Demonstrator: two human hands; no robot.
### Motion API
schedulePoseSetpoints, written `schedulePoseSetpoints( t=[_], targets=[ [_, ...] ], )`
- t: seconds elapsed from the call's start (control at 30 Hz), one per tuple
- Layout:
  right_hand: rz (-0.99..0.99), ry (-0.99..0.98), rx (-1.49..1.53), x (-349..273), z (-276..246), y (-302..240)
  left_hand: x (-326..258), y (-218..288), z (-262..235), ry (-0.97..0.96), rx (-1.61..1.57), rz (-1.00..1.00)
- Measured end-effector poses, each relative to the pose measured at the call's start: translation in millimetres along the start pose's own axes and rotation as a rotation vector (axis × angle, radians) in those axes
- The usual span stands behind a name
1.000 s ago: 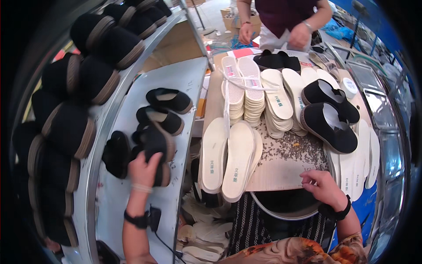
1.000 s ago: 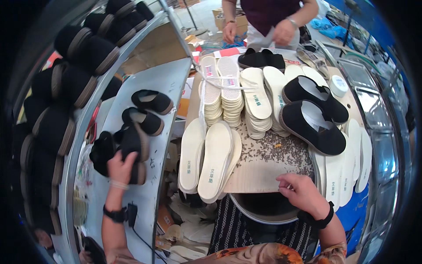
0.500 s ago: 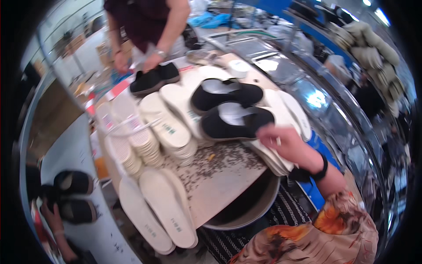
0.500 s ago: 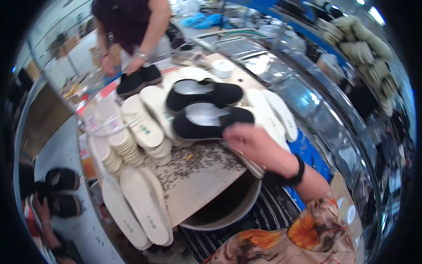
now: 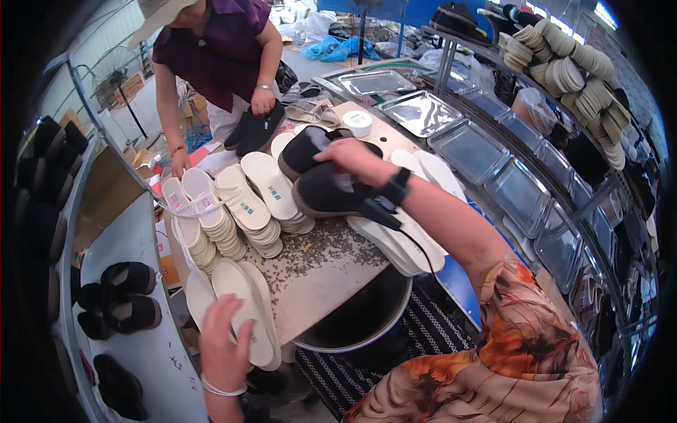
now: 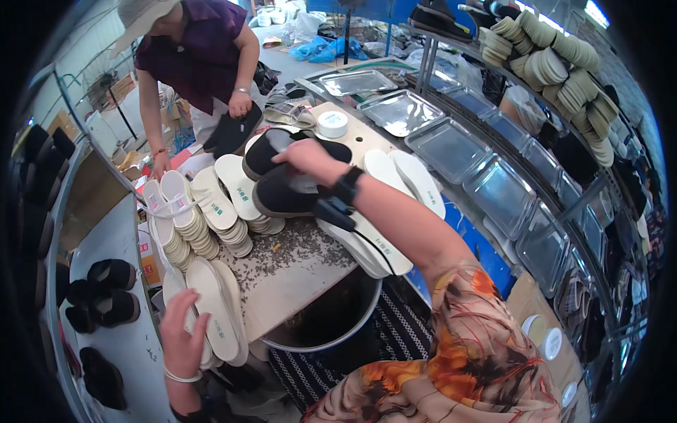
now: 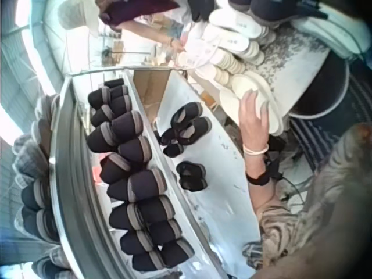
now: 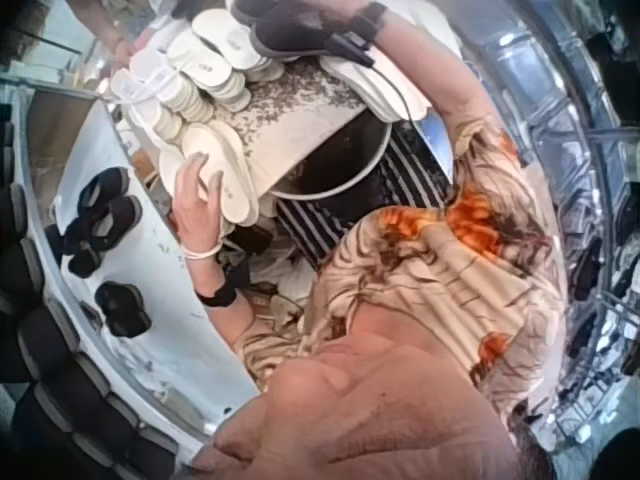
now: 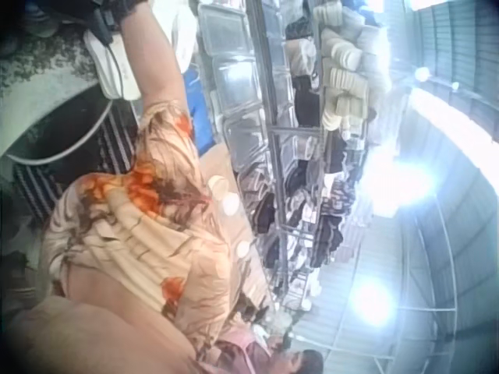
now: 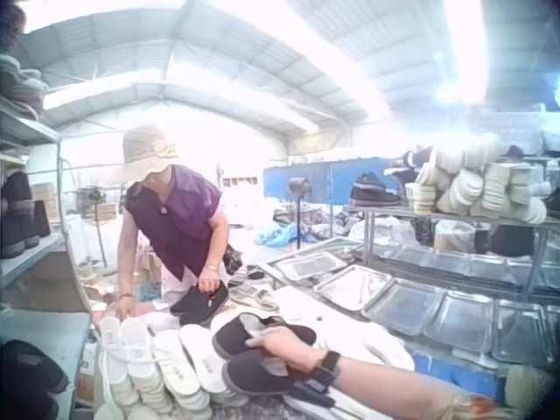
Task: Inspecting shoes and inserting insoles into various styles of footwear at a manufacturing station.
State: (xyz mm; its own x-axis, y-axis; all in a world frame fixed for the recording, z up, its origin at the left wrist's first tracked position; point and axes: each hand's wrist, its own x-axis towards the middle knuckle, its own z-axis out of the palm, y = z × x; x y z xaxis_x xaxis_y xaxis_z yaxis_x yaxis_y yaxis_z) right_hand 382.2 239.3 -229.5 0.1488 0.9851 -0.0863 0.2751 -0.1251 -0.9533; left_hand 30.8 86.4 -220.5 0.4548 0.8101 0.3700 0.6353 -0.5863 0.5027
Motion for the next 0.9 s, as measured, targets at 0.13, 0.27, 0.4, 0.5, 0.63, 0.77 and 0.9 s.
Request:
schedulePoseSetpoints(
  t=[0.13, 0.27, 0.4, 0.5, 0.63, 0.77, 0.9],
  targets=[
    [-0.132, -0.217, 0.734, -99.4, -88.6, -15.8, -37.8, 38.9, 29.2, -0.044, -0.223, -0.11],
    [-0.402, -0.449, 1.153, -195.1, -117.2, 17.7, -61.3, 65.2, 75.8, -0.077, -0.405, -0.135],
    [-0.412, -0.208, 1.114, -228.1, -119.2, 59.7, -69.3, 90.6, 101.5, -0.067, -0.427, -0.124],
    [-0.344, -0.264, 1.115, -239.1, -98.9, 75.9, -80.1, 98.8, 106.3, -0.02, -0.399, -0.232],
    [-0.22, -0.378, 1.112, -247.8, -58.6, 88.8, -103.9, 91.7, 106.9, 0.064, -0.365, -0.386],
    [-0.124, -0.462, 1.087, -257.6, -30.3, 87.2, -113.7, 90.7, 97.8, 0.139, -0.448, -0.492],
    [-0.079, -0.663, 0.663, -256.6, -25.3, 80.6, -110.0, 94.8, 105.6, 0.31, -0.854, -0.558]
  ],
)
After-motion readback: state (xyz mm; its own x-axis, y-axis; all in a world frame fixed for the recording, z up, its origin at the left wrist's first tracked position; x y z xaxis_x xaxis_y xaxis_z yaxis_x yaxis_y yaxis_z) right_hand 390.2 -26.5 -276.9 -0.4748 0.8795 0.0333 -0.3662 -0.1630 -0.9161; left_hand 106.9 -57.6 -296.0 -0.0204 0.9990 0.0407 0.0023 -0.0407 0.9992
